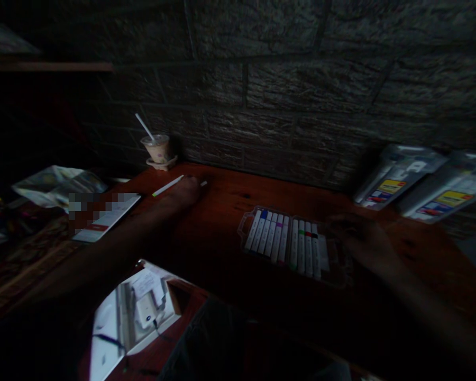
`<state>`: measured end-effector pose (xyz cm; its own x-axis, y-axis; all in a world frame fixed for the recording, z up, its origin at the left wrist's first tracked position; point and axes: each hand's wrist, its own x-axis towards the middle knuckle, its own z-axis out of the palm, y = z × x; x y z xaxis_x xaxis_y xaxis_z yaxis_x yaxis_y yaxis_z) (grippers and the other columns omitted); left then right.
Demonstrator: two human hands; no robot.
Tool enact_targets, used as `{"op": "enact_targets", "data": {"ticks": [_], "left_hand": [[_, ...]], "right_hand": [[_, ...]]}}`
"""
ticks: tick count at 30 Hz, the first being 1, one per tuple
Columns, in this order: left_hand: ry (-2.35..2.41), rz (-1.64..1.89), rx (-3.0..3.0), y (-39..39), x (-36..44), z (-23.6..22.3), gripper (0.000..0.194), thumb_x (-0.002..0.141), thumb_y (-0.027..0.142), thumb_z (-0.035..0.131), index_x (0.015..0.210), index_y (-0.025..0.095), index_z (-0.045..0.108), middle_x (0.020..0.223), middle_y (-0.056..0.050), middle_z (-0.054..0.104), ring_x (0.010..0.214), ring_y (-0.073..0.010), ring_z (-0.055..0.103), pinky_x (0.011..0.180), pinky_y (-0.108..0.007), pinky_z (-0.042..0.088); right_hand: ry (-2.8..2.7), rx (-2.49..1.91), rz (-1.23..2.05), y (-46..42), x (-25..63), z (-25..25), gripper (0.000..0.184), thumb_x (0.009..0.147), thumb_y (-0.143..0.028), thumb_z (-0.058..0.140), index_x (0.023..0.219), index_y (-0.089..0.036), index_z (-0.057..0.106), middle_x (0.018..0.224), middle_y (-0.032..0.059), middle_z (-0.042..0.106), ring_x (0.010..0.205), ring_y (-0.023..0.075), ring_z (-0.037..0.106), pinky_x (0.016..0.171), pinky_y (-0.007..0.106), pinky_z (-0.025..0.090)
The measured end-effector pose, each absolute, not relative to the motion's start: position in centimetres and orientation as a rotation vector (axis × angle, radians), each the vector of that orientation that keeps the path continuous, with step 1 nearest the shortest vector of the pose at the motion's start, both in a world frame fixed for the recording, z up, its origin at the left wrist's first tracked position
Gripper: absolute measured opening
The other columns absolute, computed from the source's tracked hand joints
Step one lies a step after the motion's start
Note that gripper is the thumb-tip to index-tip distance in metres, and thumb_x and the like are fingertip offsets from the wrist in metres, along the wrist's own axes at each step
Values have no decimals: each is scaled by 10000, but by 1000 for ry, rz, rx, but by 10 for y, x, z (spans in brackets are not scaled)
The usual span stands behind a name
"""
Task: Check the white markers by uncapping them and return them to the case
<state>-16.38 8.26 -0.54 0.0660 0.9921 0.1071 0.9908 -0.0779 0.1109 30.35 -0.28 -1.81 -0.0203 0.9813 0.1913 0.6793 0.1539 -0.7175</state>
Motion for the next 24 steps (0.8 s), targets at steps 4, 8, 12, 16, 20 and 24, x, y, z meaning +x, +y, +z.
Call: {"op": "enact_targets", "data": {"ticks": [4, 8, 12, 16, 20, 24], "left_hand": [[1955, 560, 2220, 82, -103, 11, 241, 1019, 224, 496, 1097, 134, 706, 1038, -118, 728, 1043, -246, 678, 931, -365, 534], [1603, 924, 2124, 67, -29, 33, 314, 1052, 308, 413, 1227, 162, 631, 1098, -71, 721, 959, -137, 687, 815, -241, 546], [729, 1226, 1320, 42, 31, 32, 181, 849, 241, 732, 984, 136, 673, 888, -35, 711, 811, -110, 693, 777, -232, 560], [654, 1196, 1092, 24, 58, 12, 238, 764, 194, 810, 956, 152, 675, 825, -14, 736, 762, -113, 720, 785, -249, 591], [689, 1204, 1134, 20, 56, -1, 275, 756, 230, 844, 983, 158, 706, 835, -24, 764, 742, -135, 741, 774, -274, 616], [710, 1170, 1221, 22, 45, -2, 232, 821, 288, 808, 1005, 161, 745, 879, -53, 785, 726, -150, 747, 710, -275, 627]], "right_hand": [[-1776, -1539, 520, -3, 304, -19, 277, 860, -443, 627, 968, -220, 752, 997, 82, 804, 852, 283, 771, 769, 409, 612], [-1696, -1487, 483, -8, 301, -12, 281, 898, -443, 627, 970, -199, 748, 976, 87, 798, 855, 271, 762, 787, 398, 604], [-1613, -1364, 571, -17, 292, -3, 362, 947, -528, 580, 956, -208, 749, 989, 78, 791, 904, 257, 751, 808, 380, 589], [-1584, -1207, 767, -25, 283, 1, 410, 920, -524, 654, 1173, -208, 718, 999, 74, 793, 846, 221, 747, 738, 347, 591], [-1569, -1146, 771, -29, 277, 0, 278, 880, -412, 742, 1088, -229, 751, 850, 33, 786, 766, 191, 738, 710, 320, 588], [-1491, -1211, 764, -28, 278, 1, 165, 854, -379, 771, 950, -244, 784, 843, 24, 791, 723, 177, 730, 662, 291, 577]]}}
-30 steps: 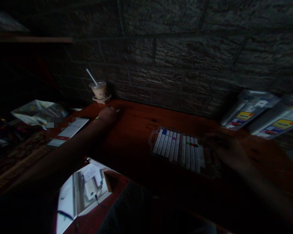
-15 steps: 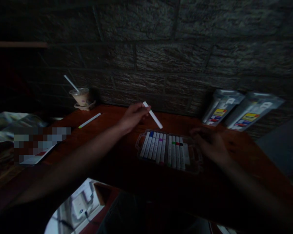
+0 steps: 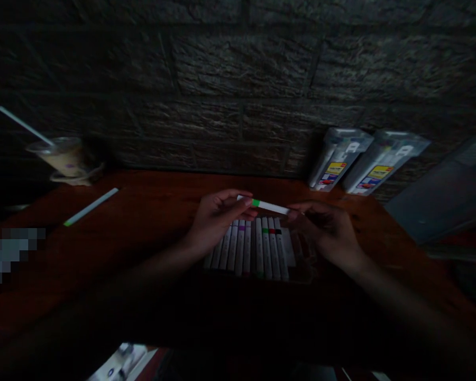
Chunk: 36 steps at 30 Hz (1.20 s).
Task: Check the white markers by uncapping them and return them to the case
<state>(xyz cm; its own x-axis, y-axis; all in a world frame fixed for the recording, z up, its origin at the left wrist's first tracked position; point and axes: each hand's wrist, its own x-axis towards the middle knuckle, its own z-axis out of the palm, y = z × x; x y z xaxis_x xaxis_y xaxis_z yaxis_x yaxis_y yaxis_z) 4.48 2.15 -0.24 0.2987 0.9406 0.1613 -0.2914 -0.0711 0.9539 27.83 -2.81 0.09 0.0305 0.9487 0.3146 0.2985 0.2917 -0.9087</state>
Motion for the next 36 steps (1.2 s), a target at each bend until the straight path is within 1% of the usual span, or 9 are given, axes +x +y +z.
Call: {"op": "enact_targets", "data": {"ticks": [5, 9, 14, 21, 24, 27, 30, 33, 36], "left_hand": [[758, 1142, 1260, 20, 43, -1, 156, 875, 302, 748, 958, 171, 771, 783, -52, 769, 596, -139, 699, 583, -266, 596], [755, 1155, 1288, 18, 45, 0, 125, 884, 281, 726, 943, 181, 773, 800, -50, 770, 603, -136, 696, 592, -263, 586], [807, 1180, 1389, 17, 42, 4, 137, 866, 268, 732, 974, 195, 774, 847, -54, 784, 648, -147, 705, 640, -279, 584], [785, 1169, 1412, 16, 43, 2, 147, 879, 269, 703, 993, 197, 762, 832, -42, 756, 629, -130, 662, 612, -271, 536], [792, 1196, 1473, 20, 44, -3, 159, 918, 295, 644, 969, 183, 745, 692, -10, 673, 575, -114, 597, 570, -255, 476], [880, 1258, 1627, 34, 37, -3, 237, 972, 340, 550, 955, 178, 722, 694, -14, 662, 603, -123, 605, 576, -254, 455], [1230, 1140, 2052, 52, 12, 8, 229, 953, 264, 548, 837, 170, 722, 780, -53, 722, 757, -171, 675, 695, -289, 483], [1904, 566, 2379, 55, -33, 25, 286, 982, 332, 491, 980, 211, 750, 944, -89, 755, 905, -236, 711, 798, -340, 511], [2289, 336, 2249, 42, -91, 31, 373, 969, 362, 475, 1007, 113, 750, 967, -222, 732, 961, -391, 705, 848, -500, 515]], "right_hand": [[-1343, -1266, 737, -25, 284, 4, 171, 826, -381, 793, 934, -248, 782, 815, 17, 773, 681, 166, 691, 606, 272, 540], [-1293, -1186, 889, -24, 284, 5, 170, 835, -403, 784, 878, -240, 762, 768, 8, 752, 601, 129, 633, 569, 248, 518], [-1202, -1196, 1117, -23, 284, 5, 288, 803, -481, 797, 841, -209, 712, 764, 42, 775, 508, 123, 607, 467, 238, 487], [-1217, -1112, 1120, -23, 286, 3, 193, 809, -365, 818, 924, -220, 763, 825, 25, 770, 615, 114, 637, 559, 218, 524], [-1186, -1162, 1107, -25, 285, 7, 213, 761, -372, 849, 897, -225, 778, 812, 30, 768, 613, 120, 636, 565, 221, 532], [-1103, -1257, 1030, -25, 285, 9, 261, 707, -402, 874, 874, -219, 793, 845, 60, 771, 656, 142, 657, 582, 227, 549], [-1060, -1377, 940, -21, 288, 7, 314, 617, -426, 887, 827, -212, 796, 850, 93, 769, 661, 179, 671, 489, 229, 511], [-1068, -1420, 921, -18, 290, 6, 301, 584, -438, 867, 771, -215, 790, 866, 105, 770, 686, 198, 685, 515, 253, 533], [-1106, -1428, 865, -18, 293, 5, 307, 572, -441, 860, 786, -231, 793, 884, 100, 774, 727, 216, 700, 564, 283, 555]]}}
